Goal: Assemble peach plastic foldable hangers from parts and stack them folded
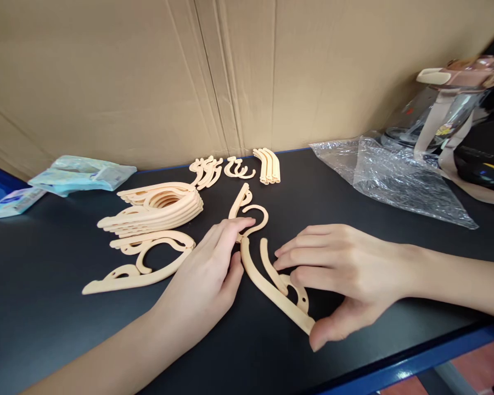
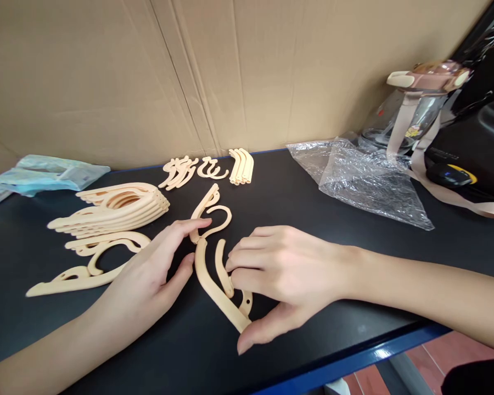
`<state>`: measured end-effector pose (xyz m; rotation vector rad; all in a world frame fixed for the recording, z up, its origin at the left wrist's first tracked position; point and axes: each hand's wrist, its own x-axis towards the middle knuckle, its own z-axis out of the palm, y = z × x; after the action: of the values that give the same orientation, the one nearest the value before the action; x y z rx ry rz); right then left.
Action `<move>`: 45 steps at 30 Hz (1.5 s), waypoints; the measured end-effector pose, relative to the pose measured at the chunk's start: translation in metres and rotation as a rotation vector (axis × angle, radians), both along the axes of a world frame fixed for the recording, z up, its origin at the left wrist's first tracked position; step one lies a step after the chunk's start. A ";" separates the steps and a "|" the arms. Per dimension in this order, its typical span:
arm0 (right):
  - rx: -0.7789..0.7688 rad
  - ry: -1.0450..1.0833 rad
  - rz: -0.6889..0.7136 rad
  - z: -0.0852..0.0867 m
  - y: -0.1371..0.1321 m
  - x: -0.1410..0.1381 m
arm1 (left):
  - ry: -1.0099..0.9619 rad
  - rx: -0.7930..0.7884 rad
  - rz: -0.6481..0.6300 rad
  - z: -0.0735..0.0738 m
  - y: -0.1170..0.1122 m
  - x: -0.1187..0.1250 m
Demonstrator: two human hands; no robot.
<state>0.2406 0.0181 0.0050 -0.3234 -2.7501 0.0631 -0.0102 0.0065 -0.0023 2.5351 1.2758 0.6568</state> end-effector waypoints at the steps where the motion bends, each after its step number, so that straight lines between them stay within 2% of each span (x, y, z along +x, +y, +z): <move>1: -0.003 -0.001 0.006 -0.001 -0.001 -0.001 | -0.007 -0.006 0.006 0.000 -0.001 0.001; 9: -0.095 0.011 0.038 0.006 -0.008 -0.007 | -0.012 -0.032 -0.024 0.001 -0.003 -0.001; 13: -0.077 -0.012 0.018 0.010 -0.003 -0.003 | -0.036 -0.001 -0.040 0.003 -0.002 -0.002; 21: 0.125 -0.033 -0.164 0.003 0.025 0.012 | -0.010 0.044 -0.039 0.001 0.001 -0.004; 29: 0.066 0.083 -0.376 -0.003 0.033 0.016 | -0.013 0.014 -0.010 0.000 0.000 -0.001; 37: 0.002 0.134 -0.299 -0.005 0.034 0.014 | -0.016 0.021 -0.022 0.001 0.000 -0.001; 45: -0.188 0.047 -0.115 0.001 0.026 0.011 | 0.019 0.011 -0.059 0.000 -0.004 0.000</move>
<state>0.2513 0.0442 0.0060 -0.5234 -2.6781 0.2956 -0.0099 0.0025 -0.0028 2.5831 1.2015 0.6312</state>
